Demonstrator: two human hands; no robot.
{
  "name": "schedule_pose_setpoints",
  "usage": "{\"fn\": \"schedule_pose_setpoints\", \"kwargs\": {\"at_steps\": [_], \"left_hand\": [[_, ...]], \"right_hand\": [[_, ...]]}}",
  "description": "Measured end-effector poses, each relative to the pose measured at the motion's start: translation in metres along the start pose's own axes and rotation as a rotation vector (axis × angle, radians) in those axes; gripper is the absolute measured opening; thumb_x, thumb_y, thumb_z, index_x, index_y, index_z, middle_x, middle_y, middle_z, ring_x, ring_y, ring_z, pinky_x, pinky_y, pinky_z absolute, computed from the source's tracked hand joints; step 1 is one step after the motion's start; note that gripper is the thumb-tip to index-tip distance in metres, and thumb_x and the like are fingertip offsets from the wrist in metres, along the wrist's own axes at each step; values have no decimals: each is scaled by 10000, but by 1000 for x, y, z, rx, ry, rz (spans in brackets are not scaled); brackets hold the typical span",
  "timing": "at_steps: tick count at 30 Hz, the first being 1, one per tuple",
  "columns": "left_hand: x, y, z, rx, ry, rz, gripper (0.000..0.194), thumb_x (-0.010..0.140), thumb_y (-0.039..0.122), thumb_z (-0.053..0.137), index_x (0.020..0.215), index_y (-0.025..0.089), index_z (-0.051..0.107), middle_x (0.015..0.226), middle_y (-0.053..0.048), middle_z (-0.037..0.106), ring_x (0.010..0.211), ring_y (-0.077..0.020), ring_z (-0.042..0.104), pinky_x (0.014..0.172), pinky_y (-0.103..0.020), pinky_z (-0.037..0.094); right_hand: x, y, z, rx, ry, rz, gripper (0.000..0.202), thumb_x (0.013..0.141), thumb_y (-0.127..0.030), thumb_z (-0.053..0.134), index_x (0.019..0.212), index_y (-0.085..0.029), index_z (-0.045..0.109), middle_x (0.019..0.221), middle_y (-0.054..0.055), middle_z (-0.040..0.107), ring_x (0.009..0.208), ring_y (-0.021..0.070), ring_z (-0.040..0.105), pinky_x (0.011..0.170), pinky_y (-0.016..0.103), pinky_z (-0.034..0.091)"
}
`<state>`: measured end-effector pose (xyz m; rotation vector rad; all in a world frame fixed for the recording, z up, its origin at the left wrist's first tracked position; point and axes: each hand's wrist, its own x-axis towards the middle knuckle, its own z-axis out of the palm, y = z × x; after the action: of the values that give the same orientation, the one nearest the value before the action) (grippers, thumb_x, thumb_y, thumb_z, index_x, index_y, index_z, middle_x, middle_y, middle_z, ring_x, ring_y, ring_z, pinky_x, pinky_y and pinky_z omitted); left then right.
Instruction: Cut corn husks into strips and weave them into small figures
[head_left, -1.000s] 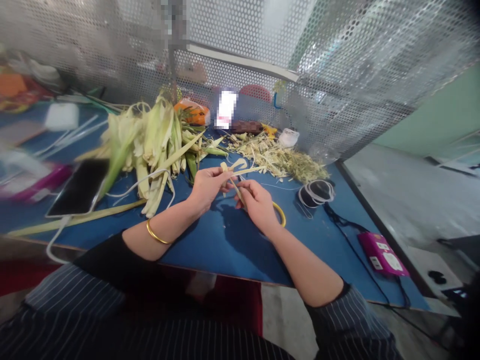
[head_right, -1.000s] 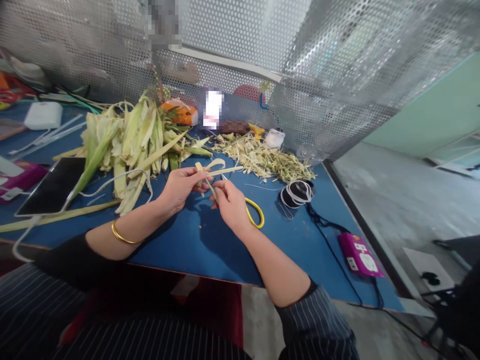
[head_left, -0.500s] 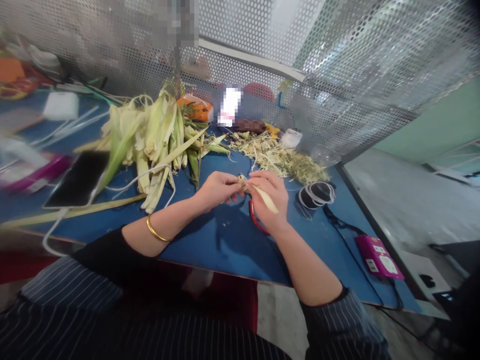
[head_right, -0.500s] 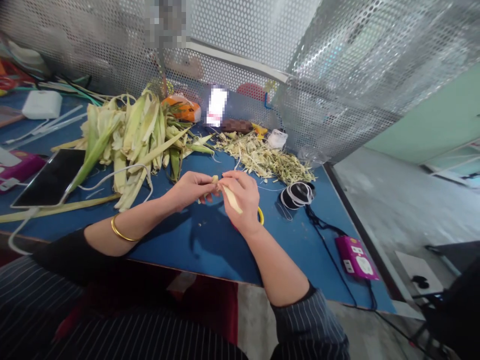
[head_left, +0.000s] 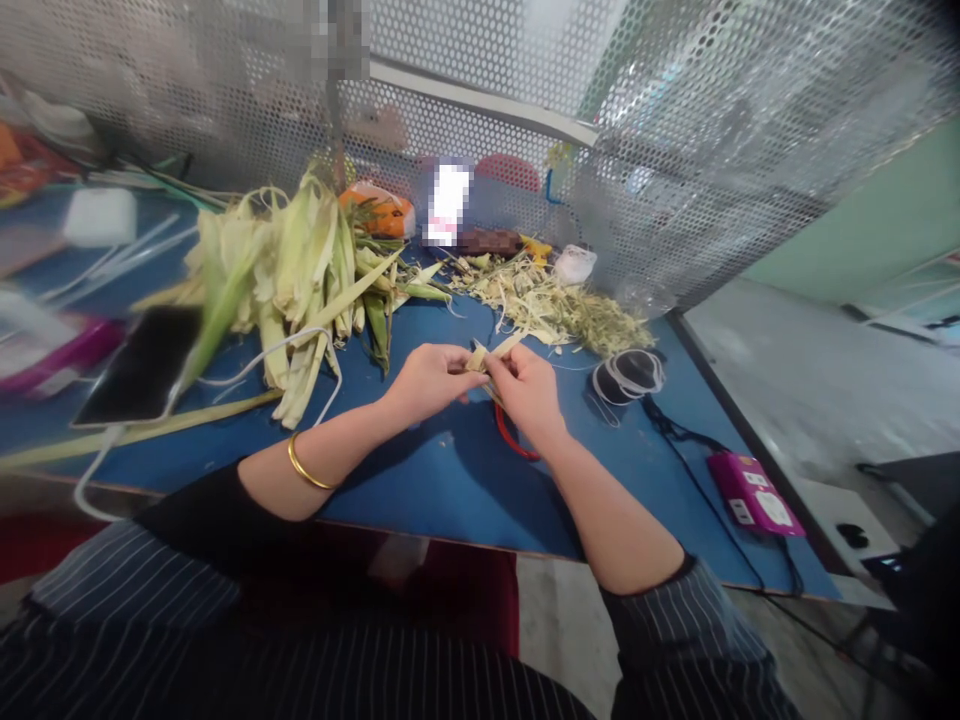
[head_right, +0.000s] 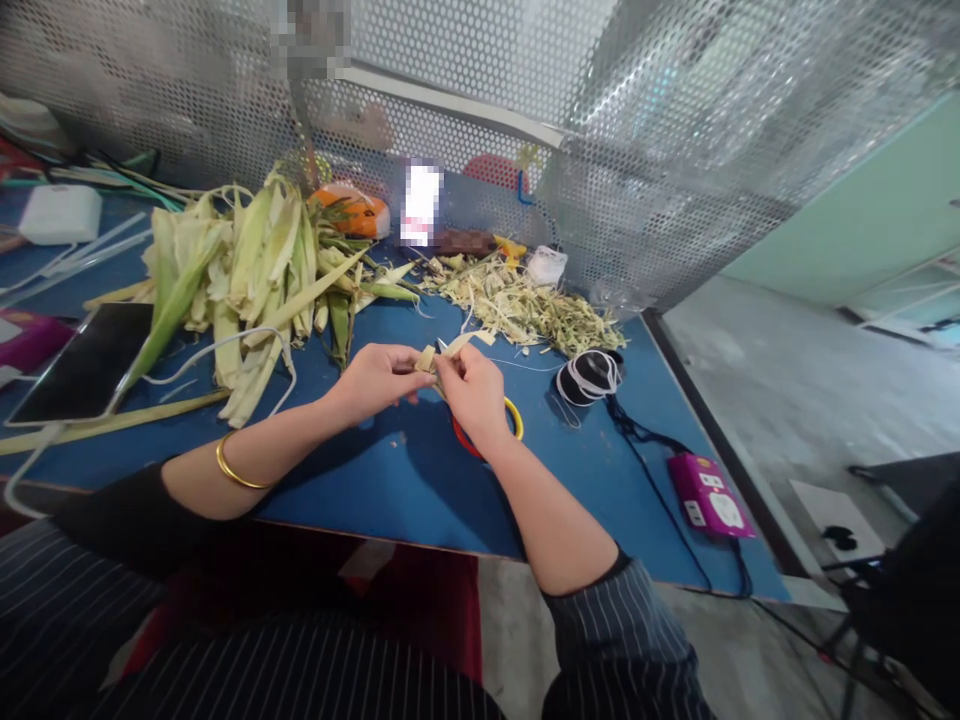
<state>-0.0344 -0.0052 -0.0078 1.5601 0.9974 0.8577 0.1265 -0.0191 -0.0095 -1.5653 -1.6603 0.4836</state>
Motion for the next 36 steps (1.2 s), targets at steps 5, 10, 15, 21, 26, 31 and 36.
{"fn": "schedule_pose_setpoints", "kwargs": {"at_steps": [5, 10, 15, 21, 26, 31, 36], "left_hand": [[2, 4, 0, -228, 118, -108, 158, 769, 228, 674, 884, 125, 702, 646, -21, 644, 449, -54, 517, 370, -162, 307], [5, 8, -8, -324, 233, -133, 64, 765, 181, 675, 785, 121, 672, 725, -44, 679, 449, -35, 499, 374, -164, 291], [7, 3, -9, -315, 266, -155, 173, 758, 180, 689, 911, 143, 616, 571, 16, 621, 433, -59, 513, 385, -174, 306], [4, 2, -3, -235, 210, -114, 197, 734, 224, 717, 864, 157, 585, 536, 38, 613, 413, -58, 510, 401, -171, 321], [1, 5, 1, -203, 135, -102, 232, 720, 304, 730, 823, 145, 595, 689, -32, 705, 429, -58, 518, 386, -180, 312], [1, 3, 2, -195, 120, -104, 201, 713, 273, 716, 818, 154, 592, 698, -37, 707, 436, -57, 521, 382, -186, 308], [2, 0, 2, -166, 112, -109, 173, 730, 273, 684, 824, 163, 590, 725, -46, 720, 435, -55, 528, 384, -197, 316]], "right_hand": [[-1, -8, -3, 137, -38, 116, 277, 820, -466, 572, 787, -193, 605, 550, -33, 544, 490, 109, 436, 491, 248, 331], [-3, -17, -19, 551, -212, 277, 252, 789, -421, 617, 943, -221, 616, 640, -18, 654, 487, 132, 552, 477, 257, 440], [-5, -16, -17, 608, -302, 55, 209, 766, -278, 648, 956, -215, 707, 860, 17, 715, 721, 143, 649, 715, 300, 527], [-6, -18, -18, 215, -60, -320, 80, 803, -268, 652, 759, -206, 676, 825, 26, 653, 770, 152, 591, 764, 324, 489], [-6, -16, -17, 398, -100, -211, 65, 871, -274, 569, 866, -210, 572, 849, 21, 671, 794, 151, 634, 800, 335, 503], [-8, -17, -13, 521, -120, -134, 139, 851, -296, 602, 964, -215, 601, 776, -5, 679, 715, 142, 649, 778, 328, 516], [-9, -23, -18, 429, -22, -141, 215, 882, -332, 541, 721, -210, 614, 701, 0, 637, 702, 142, 603, 762, 325, 486]]}}
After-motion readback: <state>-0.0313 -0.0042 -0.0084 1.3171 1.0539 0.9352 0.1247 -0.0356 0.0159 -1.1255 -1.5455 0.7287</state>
